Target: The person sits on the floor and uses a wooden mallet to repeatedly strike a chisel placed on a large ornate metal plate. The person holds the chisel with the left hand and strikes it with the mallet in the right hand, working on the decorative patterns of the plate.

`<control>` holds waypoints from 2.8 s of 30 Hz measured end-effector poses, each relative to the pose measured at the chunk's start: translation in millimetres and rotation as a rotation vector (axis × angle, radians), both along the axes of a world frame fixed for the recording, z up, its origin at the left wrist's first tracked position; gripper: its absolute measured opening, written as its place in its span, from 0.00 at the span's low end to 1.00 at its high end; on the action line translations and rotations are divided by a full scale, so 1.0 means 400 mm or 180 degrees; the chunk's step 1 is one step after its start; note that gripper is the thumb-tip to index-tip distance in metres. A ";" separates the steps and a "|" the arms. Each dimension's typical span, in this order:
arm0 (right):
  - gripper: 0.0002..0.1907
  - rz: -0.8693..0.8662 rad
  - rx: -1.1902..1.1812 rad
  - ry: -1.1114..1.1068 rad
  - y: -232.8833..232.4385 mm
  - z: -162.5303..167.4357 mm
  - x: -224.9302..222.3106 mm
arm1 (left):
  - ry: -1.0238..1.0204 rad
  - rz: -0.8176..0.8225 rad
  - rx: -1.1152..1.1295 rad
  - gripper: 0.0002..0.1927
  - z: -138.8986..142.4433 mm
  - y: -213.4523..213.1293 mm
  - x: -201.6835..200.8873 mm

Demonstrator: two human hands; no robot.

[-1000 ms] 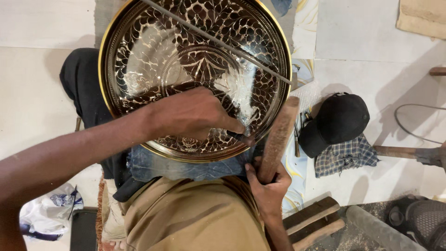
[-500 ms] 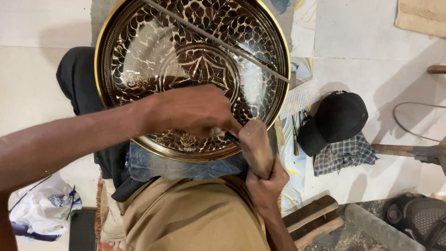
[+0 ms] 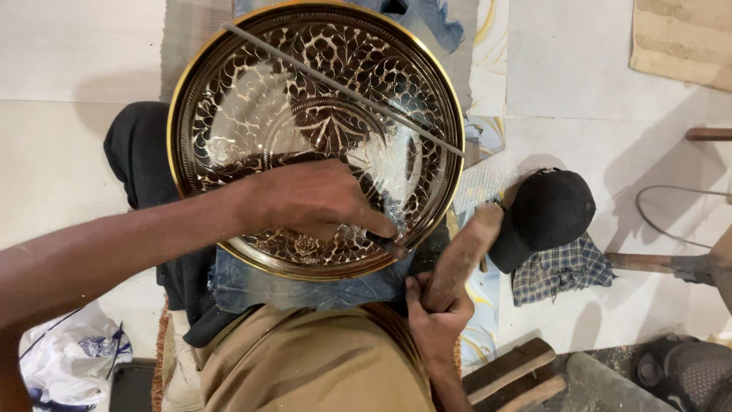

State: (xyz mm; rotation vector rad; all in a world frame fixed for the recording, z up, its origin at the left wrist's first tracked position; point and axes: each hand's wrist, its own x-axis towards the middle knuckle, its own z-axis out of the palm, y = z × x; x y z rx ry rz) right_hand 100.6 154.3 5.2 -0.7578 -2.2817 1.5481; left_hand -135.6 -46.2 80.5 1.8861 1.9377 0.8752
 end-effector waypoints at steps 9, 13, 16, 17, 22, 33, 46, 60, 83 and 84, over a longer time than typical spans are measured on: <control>0.11 0.0094 0.0166 0.0100 0.019 0.076 -0.014 | -0.0155 0.0258 -0.0128 0.36 0.025 -0.015 0.014; 0.12 0.0068 -0.1413 0.1103 0.009 0.092 -0.011 | -0.0130 0.0184 -0.0106 0.34 0.033 -0.024 0.013; 0.13 0.0330 0.0513 0.0340 0.012 0.097 -0.023 | -0.0118 0.0188 -0.0228 0.33 0.035 -0.021 0.016; 0.11 0.0230 0.0416 0.0316 0.011 0.098 -0.028 | -0.0166 0.0206 -0.0297 0.33 0.033 -0.019 0.019; 0.11 -0.0057 -0.0541 0.1224 -0.012 0.089 -0.042 | -0.0120 0.0210 -0.0446 0.33 0.041 -0.015 0.020; 0.09 0.0213 0.0509 0.0436 0.021 0.050 -0.016 | -0.0229 0.0302 -0.0074 0.35 0.094 -0.022 0.020; 0.10 -0.0009 0.0450 -0.0031 -0.003 0.085 -0.049 | -0.0336 0.0262 -0.0287 0.35 0.079 -0.007 0.018; 0.09 0.0177 0.0240 0.0580 0.024 0.035 -0.027 | -0.0252 0.0256 -0.0362 0.32 0.086 -0.004 0.009; 0.12 0.0044 -0.0597 0.0752 -0.019 0.153 -0.002 | -0.1033 0.1092 0.0914 0.27 0.082 -0.066 0.056; 0.14 0.0023 -0.0848 0.0977 -0.022 0.160 -0.002 | -0.1411 0.1345 0.1202 0.26 0.076 -0.071 0.076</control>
